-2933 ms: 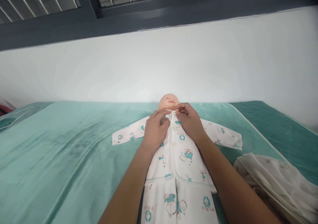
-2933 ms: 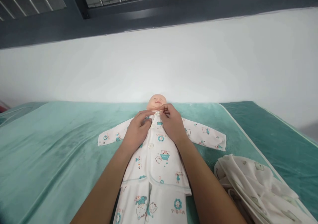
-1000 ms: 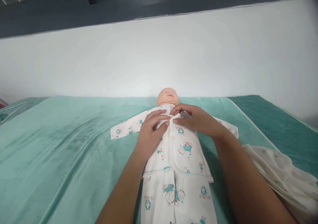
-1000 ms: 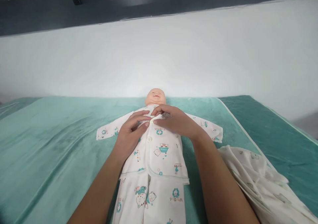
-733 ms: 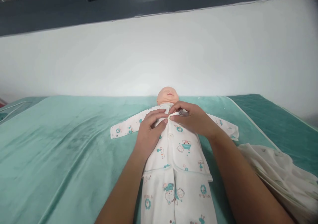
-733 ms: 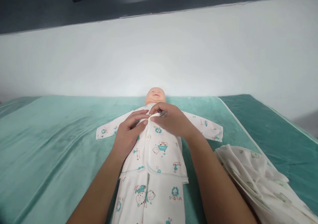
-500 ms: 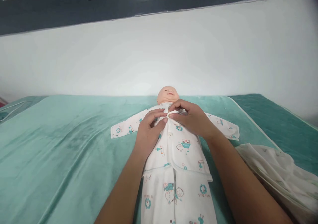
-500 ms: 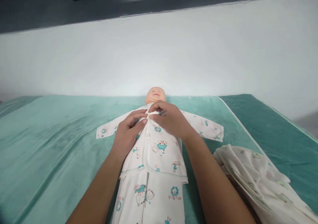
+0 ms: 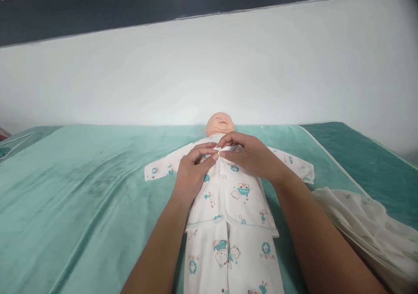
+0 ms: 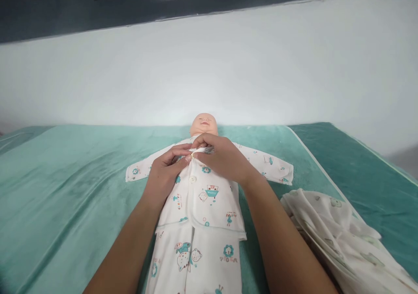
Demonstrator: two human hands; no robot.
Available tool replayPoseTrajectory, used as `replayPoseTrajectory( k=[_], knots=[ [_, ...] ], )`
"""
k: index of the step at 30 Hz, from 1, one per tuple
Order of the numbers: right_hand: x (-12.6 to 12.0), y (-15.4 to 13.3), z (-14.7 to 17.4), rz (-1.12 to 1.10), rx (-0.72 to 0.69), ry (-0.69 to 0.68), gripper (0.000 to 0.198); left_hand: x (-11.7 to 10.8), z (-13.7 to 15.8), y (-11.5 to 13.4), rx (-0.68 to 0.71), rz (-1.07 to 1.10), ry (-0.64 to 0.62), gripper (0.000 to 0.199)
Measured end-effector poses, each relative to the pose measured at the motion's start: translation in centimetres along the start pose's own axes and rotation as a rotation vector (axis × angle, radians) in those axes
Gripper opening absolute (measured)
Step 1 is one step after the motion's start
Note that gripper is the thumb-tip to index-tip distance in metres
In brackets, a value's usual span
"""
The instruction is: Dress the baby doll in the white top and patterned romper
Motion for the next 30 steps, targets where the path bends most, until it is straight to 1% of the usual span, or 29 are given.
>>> replayPoseTrajectory(
  k=[8,12,16,21,24,27,30],
  knots=[
    [-0.01,0.01,-0.11,-0.039,-0.027,-0.003,0.016,0.19,-0.08,0.05,-0.030,-0.006,-0.052,0.010],
    [-0.02,0.22,-0.18,-0.066,-0.016,0.005,0.016,0.23,-0.08,0.13,-0.030,-0.030,-0.052,0.011],
    [0.01,0.18,-0.15,-0.063,-0.008,-0.008,0.010,0.32,-0.13,0.33,-0.038,-0.065,-0.059,0.013],
    [0.05,-0.01,-0.14,-0.069,-0.030,-0.011,0.009,0.33,0.01,0.55,-0.061,-0.107,-0.029,0.011],
    [0.06,0.11,-0.12,-0.089,-0.027,-0.007,0.011,0.35,0.07,0.67,-0.039,-0.131,-0.017,0.010],
    [0.16,0.29,-0.10,-0.138,-0.048,-0.028,0.015,0.41,-0.04,0.64,0.009,-0.118,-0.044,0.011],
    [0.21,0.63,-0.14,-0.185,-0.078,-0.046,0.014,0.29,-0.12,0.38,0.016,-0.083,-0.058,0.010]
  ],
)
Point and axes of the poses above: each hand's wrist, its own z-axis away from the middle knuckle, its own x-axis out of the palm, y = z × x, the point moved 7 cm from there along -z, towards the middle knuckle, and after that the axes turned 12 degrees about -y, right-handed, at the moved point
